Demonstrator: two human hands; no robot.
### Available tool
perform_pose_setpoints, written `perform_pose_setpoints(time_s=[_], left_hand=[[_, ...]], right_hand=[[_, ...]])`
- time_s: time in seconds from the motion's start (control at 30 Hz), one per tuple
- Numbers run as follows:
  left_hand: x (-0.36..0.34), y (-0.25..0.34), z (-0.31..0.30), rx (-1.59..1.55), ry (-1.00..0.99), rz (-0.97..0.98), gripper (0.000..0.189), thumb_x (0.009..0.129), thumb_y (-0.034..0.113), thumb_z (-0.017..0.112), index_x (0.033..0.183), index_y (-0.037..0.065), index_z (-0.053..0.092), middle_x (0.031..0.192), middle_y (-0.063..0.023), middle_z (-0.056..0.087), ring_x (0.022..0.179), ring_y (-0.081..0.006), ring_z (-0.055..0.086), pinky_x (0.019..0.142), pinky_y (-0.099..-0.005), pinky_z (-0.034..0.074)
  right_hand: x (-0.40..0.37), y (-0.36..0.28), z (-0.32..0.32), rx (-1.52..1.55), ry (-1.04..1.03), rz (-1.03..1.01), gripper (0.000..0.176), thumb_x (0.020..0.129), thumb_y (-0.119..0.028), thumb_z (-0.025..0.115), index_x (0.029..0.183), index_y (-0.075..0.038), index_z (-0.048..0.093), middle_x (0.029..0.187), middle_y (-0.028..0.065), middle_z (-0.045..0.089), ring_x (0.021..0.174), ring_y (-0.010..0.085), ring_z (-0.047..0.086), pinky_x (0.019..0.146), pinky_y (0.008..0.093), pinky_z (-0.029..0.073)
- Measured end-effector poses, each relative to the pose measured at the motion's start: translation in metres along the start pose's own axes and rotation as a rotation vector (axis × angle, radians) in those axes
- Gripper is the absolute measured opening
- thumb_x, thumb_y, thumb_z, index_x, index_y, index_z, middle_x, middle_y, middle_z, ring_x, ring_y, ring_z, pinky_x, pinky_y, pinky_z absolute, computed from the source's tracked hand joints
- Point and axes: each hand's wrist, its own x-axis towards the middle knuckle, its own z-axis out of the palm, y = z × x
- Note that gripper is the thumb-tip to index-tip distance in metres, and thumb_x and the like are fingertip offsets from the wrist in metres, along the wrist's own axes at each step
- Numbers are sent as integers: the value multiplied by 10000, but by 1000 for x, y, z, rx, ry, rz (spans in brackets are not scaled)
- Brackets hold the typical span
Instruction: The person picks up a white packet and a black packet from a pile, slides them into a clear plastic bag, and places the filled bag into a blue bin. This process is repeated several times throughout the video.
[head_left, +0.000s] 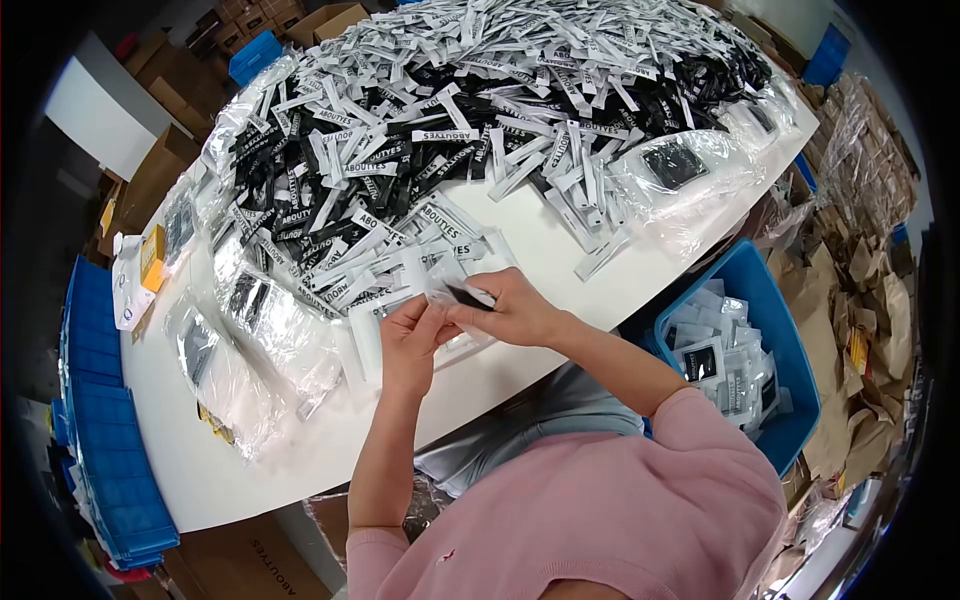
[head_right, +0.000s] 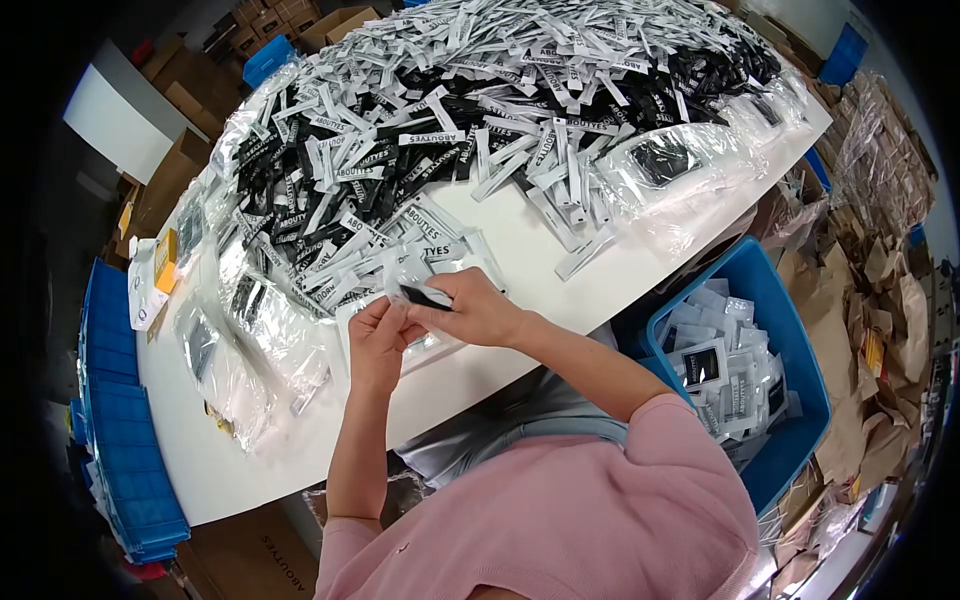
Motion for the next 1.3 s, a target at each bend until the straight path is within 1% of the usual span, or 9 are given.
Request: perform_pose_setpoints(time_s=[0.23,0.43,0.53,0.67,0.73,0.93,1.03,1.13,1.3], left_hand=[[7,-3,2,7,56,-35,215,845,77,475,936,-77,594,817,-116,635,705,-172,628,673,-303,539],[14,-9,-1,-165,81,-26,172,833,47,453,859,-54,590,769,-89,620,660,-149,604,652,-288,526],[18,-16,-1,-52,44,63,148,827,11,455,846,-33,594,760,-63,612,675,-124,589,663,-277,516],[23,-17,-11,21,-72,47,173,869,32,466,924,-49,609,799,-61,621,681,-100,580,628,-236,497],[18,-9,-7,25,-82,-7,183,881,55,478,954,-51,609,827,-60,625,696,-93,580,632,-235,500],[25,-14,7,543,65,191,183,705,-27,586,871,8,654,609,11,560,552,-35,425,507,-198,370],[29,-7,4,637,10,216,149,684,-42,609,822,-2,648,625,-4,582,553,-56,484,514,-210,404],[42,-7,-1,751,18,578,194,659,-63,615,842,-3,637,687,-71,631,608,-121,594,557,-219,453],[43,4,1,738,-135,246,321,677,-73,572,974,30,638,678,-18,595,607,-77,521,559,-215,413]], right_hand=[[5,-8,-5,112,-39,222,216,781,-210,630,785,4,602,585,98,542,531,125,460,502,297,391],[6,0,-5,96,-128,308,219,756,-220,637,813,-13,598,658,121,596,570,204,553,554,335,440],[7,-3,9,-416,103,-10,248,714,-224,688,805,-34,558,718,117,602,641,322,580,541,372,449],[8,-1,1,-390,31,-55,232,748,-251,637,830,-49,559,751,127,611,663,294,600,560,369,460],[7,-4,-12,45,-89,132,218,760,-226,625,814,-25,560,720,147,595,660,301,594,556,370,444],[2,8,-2,-263,72,-8,178,722,-132,609,850,-17,562,674,153,569,604,326,553,534,372,434],[-4,-5,-3,-359,81,-141,219,671,-79,599,882,-28,566,666,145,560,565,326,538,507,371,430],[-5,-10,-3,-398,56,-132,213,655,-90,600,857,-47,551,693,131,574,589,325,557,511,387,441],[3,-15,-10,-318,147,-193,173,662,-123,611,799,-58,528,681,107,572,594,303,568,501,375,446]])
